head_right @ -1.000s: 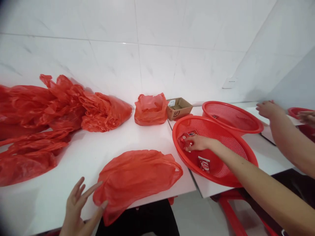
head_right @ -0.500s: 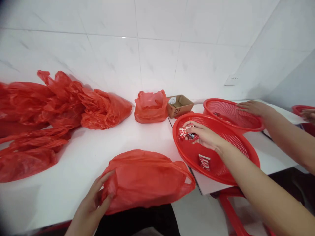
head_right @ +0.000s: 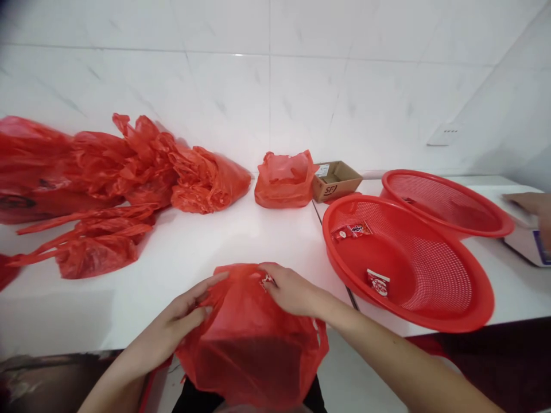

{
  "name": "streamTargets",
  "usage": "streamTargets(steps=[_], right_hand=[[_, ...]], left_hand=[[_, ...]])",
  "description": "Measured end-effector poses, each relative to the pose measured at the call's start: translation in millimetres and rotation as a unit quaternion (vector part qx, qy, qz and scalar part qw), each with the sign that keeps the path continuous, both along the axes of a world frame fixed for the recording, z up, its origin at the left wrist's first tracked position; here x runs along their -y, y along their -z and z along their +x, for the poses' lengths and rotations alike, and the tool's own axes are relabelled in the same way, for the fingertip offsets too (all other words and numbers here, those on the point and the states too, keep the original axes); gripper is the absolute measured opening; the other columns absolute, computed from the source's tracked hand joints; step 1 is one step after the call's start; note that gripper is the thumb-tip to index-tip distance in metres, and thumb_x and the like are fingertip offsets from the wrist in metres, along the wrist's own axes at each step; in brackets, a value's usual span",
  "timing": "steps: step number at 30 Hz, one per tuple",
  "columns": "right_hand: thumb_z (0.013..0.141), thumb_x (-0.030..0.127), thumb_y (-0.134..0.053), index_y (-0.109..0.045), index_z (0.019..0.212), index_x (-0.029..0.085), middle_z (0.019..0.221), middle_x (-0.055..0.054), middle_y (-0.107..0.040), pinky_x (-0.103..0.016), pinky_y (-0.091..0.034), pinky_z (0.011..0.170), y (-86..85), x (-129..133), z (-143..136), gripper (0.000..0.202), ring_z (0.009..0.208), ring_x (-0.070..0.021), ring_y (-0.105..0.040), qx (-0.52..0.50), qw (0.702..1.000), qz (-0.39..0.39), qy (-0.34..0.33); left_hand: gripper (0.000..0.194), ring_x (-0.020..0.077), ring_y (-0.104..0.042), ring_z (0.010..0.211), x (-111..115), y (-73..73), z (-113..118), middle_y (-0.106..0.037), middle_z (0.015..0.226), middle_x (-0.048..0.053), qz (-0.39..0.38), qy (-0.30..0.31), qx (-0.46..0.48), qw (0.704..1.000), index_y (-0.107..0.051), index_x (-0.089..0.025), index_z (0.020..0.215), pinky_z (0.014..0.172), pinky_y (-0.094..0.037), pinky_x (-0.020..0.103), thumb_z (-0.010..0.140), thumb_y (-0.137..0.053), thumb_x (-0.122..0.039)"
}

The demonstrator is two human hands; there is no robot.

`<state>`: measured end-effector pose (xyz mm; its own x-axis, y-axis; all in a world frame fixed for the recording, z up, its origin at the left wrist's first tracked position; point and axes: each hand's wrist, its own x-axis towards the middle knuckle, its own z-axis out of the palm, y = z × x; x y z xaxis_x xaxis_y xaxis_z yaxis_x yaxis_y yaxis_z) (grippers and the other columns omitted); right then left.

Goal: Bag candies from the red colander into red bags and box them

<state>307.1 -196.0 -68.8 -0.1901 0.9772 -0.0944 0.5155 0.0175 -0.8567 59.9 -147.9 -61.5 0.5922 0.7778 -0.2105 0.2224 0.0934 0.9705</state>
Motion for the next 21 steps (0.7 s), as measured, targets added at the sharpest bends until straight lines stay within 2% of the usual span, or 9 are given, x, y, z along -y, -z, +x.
streamTargets(steps=[2,5,8,10,12,17,21], right_hand=[[0.094,0.030,-0.048,-0.059,0.124,0.022,0.118,-0.007,-0.064,-0.037,-0.047,0.092,9.8,-13.4,11.0,0.033,0.101,-0.0184,-0.061,-0.026,0.998,-0.055,-0.006],[0.092,0.037,-0.052,-0.059,0.125,0.021,0.095,-0.004,-0.067,-0.028,-0.051,0.068,11.6,-23.2,17.1,0.038,0.072,-0.0124,-0.061,-0.163,0.974,-0.157,0.010],[0.086,0.039,-0.061,-0.063,0.119,0.019,0.087,-0.002,-0.067,-0.023,-0.050,0.062,4.8,-24.7,13.1,0.038,0.065,-0.0098,-0.059,-0.315,0.925,-0.207,0.042],[0.084,0.040,-0.065,-0.066,0.114,0.018,0.089,-0.003,-0.067,-0.023,-0.050,0.062,-0.6,-23.9,9.7,0.037,0.066,-0.0102,-0.060,-0.381,0.898,-0.215,0.051],[0.085,0.040,-0.064,-0.067,0.113,0.018,0.091,-0.004,-0.068,-0.022,-0.050,0.062,-5.0,-22.9,7.4,0.036,0.067,-0.0102,-0.060,-0.412,0.883,-0.216,0.057],[0.089,0.040,-0.060,-0.066,0.116,0.019,0.092,-0.005,-0.067,-0.021,-0.050,0.062,-10.9,-21.0,3.5,0.035,0.070,-0.0108,-0.062,-0.432,0.872,-0.222,0.063],[0.088,0.044,-0.059,-0.062,0.120,0.019,0.087,-0.003,-0.065,-0.022,-0.048,0.054,-7.0,-19.3,-5.4,0.041,0.064,-0.0113,-0.061,-0.411,0.885,-0.212,0.047]], left_hand=[[0.051,0.0289,-0.046,0.134,-1.8,1.4,-4.6,-0.055,0.141,0.004,-0.035,0.006,0.022,0.999,-0.058,-0.031,0.133,0.114,-0.027,0.052,0.081,-0.061,-0.029],[0.053,0.0305,-0.055,0.125,-4.3,3.9,-3.7,-0.060,0.136,0.007,-0.123,-0.016,0.107,0.987,-0.057,-0.029,0.134,0.107,-0.040,0.049,0.081,-0.063,-0.028],[0.060,0.0282,-0.068,0.104,-6.4,6.5,2.3,-0.067,0.123,0.011,-0.209,-0.058,0.175,0.960,-0.051,-0.026,0.139,0.087,-0.054,0.039,0.081,-0.065,-0.026],[0.061,0.0258,-0.070,0.096,-7.9,8.9,6.0,-0.070,0.118,0.011,-0.231,-0.087,0.197,0.949,-0.051,-0.024,0.138,0.078,-0.056,0.031,0.080,-0.066,-0.024],[0.058,0.0242,-0.071,0.093,-9.5,11.6,8.4,-0.070,0.117,0.011,-0.231,-0.117,0.215,0.942,-0.053,-0.022,0.135,0.075,-0.055,0.028,0.079,-0.067,-0.024],[0.057,0.0205,-0.071,0.084,-11.8,17.7,11.0,-0.072,0.111,0.009,-0.209,-0.189,0.237,0.930,-0.054,-0.022,0.132,0.069,-0.054,0.025,0.077,-0.068,-0.025],[0.060,0.0191,-0.071,0.081,-10.7,21.0,14.8,-0.073,0.104,0.007,-0.201,-0.243,0.245,0.917,-0.053,-0.022,0.132,0.068,-0.054,0.024,0.075,-0.070,-0.025]])
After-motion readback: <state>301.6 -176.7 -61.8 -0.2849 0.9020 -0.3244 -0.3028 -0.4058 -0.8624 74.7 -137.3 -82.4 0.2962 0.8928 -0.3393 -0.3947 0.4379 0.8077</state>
